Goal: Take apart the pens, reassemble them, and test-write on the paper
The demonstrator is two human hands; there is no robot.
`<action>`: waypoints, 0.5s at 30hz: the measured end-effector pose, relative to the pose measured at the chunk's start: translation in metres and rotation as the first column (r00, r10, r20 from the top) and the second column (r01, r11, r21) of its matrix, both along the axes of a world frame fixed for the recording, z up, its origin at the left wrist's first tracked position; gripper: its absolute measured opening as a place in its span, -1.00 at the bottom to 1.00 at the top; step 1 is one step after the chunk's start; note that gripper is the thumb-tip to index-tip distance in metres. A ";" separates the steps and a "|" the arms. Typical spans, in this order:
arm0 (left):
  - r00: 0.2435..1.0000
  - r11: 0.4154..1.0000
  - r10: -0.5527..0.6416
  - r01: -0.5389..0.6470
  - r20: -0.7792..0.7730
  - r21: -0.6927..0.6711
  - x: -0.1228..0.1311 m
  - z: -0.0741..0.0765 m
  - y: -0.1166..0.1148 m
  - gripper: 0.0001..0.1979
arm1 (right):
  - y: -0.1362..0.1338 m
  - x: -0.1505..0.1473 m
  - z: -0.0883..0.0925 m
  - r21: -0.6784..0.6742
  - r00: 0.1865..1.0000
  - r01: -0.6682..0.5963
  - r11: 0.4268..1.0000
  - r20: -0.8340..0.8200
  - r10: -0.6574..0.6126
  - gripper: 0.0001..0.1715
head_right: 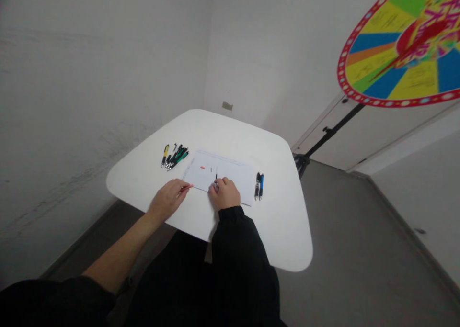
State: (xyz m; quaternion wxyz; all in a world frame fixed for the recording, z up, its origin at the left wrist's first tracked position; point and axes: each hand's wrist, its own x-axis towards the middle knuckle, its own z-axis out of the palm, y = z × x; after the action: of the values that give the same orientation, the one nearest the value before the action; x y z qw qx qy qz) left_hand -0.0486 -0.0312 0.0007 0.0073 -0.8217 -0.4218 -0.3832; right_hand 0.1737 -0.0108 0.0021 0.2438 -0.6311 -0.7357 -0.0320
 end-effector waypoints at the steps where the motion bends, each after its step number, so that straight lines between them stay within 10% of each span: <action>1: 1.000 1.000 0.000 0.000 0.000 -0.001 0.000 0.000 0.000 -0.90 | 0.000 0.000 0.000 -0.001 1.000 -0.002 1.000 -0.006 0.002 -0.82; 8: 1.000 1.000 -0.013 0.013 0.012 -0.007 0.000 0.001 -0.001 -0.87 | 0.003 0.005 -0.004 0.089 0.993 -0.059 0.994 -0.095 0.068 -0.78; 15: 0.999 0.998 -0.050 0.050 -0.008 -0.025 -0.001 -0.001 0.000 -0.87 | -0.005 -0.002 0.000 0.221 0.857 -0.423 0.879 -0.217 0.467 -0.73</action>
State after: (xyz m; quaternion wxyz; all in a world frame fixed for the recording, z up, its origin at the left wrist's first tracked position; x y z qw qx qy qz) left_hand -0.0497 -0.0311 0.0001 -0.0106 -0.8337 -0.4058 -0.3744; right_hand 0.1717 -0.0162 0.0022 0.3918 -0.4194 -0.8175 0.0484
